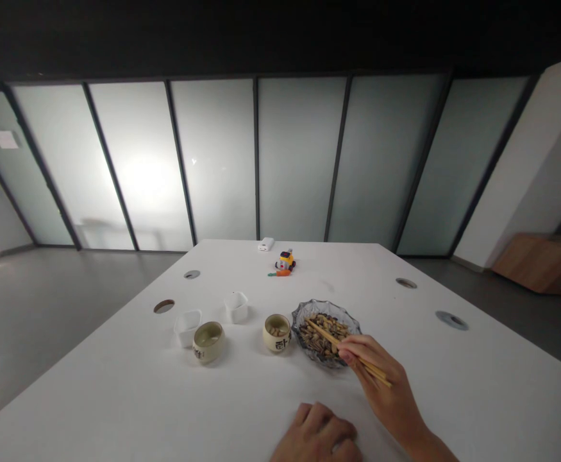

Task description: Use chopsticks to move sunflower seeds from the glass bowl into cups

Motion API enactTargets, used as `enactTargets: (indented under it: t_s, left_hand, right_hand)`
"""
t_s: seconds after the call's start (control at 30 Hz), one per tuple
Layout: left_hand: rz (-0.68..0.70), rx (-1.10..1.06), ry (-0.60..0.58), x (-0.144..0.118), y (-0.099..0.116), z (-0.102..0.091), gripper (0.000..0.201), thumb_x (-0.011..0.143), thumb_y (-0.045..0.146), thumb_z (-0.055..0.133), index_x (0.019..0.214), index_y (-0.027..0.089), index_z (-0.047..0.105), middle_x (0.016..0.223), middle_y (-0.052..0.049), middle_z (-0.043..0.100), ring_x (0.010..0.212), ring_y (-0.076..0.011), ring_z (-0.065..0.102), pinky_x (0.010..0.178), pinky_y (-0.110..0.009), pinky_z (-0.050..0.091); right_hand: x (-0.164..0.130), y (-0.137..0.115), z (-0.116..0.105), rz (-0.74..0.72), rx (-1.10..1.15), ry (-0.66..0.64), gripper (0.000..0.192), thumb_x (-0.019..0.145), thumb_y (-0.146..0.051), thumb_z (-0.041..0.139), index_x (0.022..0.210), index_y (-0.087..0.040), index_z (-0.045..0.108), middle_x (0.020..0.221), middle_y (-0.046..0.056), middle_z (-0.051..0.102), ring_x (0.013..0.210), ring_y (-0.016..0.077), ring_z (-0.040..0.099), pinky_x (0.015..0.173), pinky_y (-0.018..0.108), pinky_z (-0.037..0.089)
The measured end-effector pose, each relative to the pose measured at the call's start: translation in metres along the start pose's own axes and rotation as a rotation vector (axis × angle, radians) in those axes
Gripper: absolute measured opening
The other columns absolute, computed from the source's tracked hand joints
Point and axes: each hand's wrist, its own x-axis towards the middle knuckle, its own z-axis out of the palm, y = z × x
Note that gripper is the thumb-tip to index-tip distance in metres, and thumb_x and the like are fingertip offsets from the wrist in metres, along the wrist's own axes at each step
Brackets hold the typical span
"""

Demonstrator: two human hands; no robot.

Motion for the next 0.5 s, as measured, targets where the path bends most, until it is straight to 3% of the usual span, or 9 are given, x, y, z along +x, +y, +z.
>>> enactTargets:
  t_s: [0.2,0.37,0.5]
  left_hand:
    - [0.006,-0.001,-0.038,0.0024,0.0013,-0.0074,0.014,0.110,0.037,0.067,0.107,0.024,0.067,0.119,0.006,0.073,0.096,-0.0175,0.061,0.078,-0.031,0.043]
    - [0.012,-0.024,0.072,0.0047,0.0004,-0.0083,0.016,0.113,0.035,0.061,0.104,0.023,0.066,0.116,0.007,0.074,0.092,-0.0173,0.061,0.076,-0.032,0.043]
    - [0.009,-0.023,0.070,0.0040,-0.0007,-0.0076,0.019,0.114,0.036,0.059,0.102,0.023,0.066,0.114,0.007,0.075,0.090,-0.0174,0.061,0.075,-0.032,0.042]
  right_hand:
    - [-0.0032,0.0036,0.0006,0.003,-0.015,-0.006,0.014,0.103,-0.025,0.065,0.098,-0.025,0.079,0.098,0.007,0.076,0.087,0.0194,0.079,0.078,0.025,0.067]
    - [-0.0036,0.0046,0.0011,0.002,-0.045,0.000,0.014,0.103,-0.024,0.065,0.097,-0.024,0.078,0.097,0.007,0.076,0.087,0.0196,0.079,0.078,0.026,0.066]
    - [-0.0025,0.0002,-0.0001,-0.015,-0.072,0.047,0.013,0.102,-0.022,0.064,0.098,-0.024,0.077,0.096,0.007,0.076,0.086,0.0197,0.078,0.077,0.026,0.066]
